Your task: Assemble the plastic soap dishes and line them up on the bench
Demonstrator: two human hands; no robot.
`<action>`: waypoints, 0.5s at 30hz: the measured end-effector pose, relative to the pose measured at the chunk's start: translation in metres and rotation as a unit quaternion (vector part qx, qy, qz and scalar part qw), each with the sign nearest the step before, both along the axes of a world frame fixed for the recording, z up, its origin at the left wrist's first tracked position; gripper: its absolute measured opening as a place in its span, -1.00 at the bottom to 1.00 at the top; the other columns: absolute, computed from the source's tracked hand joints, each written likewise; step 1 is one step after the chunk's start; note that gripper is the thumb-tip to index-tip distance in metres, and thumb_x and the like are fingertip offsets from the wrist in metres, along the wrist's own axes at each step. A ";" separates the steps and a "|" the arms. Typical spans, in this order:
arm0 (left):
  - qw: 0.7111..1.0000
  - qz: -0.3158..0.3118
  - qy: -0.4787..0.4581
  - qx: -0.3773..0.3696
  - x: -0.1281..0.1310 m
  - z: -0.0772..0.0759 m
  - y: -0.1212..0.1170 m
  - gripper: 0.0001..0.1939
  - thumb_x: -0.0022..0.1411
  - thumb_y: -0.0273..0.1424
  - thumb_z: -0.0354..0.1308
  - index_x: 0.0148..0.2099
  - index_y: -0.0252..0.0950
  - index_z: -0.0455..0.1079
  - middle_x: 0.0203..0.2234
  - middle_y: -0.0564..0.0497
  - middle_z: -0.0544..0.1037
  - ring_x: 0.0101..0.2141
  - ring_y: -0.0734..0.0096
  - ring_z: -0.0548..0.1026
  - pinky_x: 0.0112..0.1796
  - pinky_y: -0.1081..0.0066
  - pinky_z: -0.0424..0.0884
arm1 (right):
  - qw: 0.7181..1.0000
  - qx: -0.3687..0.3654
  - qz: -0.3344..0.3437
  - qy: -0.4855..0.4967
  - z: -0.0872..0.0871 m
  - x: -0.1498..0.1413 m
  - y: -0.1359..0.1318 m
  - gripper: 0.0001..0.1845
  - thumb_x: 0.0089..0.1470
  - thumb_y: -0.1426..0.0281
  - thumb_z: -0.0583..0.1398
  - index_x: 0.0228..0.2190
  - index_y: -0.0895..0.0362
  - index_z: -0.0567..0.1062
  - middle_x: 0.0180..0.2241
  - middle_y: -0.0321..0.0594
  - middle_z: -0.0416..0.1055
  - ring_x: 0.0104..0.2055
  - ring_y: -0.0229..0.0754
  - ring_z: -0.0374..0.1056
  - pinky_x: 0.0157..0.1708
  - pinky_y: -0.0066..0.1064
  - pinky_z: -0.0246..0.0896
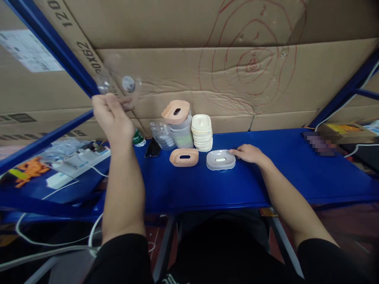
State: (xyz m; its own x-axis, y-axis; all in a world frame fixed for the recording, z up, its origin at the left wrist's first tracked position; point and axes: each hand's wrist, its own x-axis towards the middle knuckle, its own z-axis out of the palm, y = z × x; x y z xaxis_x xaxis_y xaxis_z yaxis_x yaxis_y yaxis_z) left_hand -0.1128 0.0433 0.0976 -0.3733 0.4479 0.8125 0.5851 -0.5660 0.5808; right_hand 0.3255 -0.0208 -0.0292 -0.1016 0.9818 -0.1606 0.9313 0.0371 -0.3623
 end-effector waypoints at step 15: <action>0.759 -0.491 -0.113 -0.412 0.142 -0.128 -0.053 -0.49 0.32 0.18 -0.01 -0.32 -0.17 0.16 -0.54 0.05 0.57 -0.54 0.31 0.59 -0.40 0.30 0.48 | 0.918 0.034 0.066 0.390 0.008 -0.014 -0.009 -0.46 0.23 -0.07 0.08 -0.19 0.14 0.52 -0.46 -0.28 0.47 -0.58 -0.29 0.21 -0.52 -0.44 0.10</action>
State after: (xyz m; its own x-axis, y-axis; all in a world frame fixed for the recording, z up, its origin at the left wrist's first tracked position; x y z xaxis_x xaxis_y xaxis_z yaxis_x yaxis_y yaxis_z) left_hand 0.0291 -0.0094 -0.0304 0.3816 0.9216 0.0704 -0.0525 -0.0545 0.9971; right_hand 0.3117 -0.0302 -0.0216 -0.2792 0.9575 0.0727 0.3745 0.1783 -0.9099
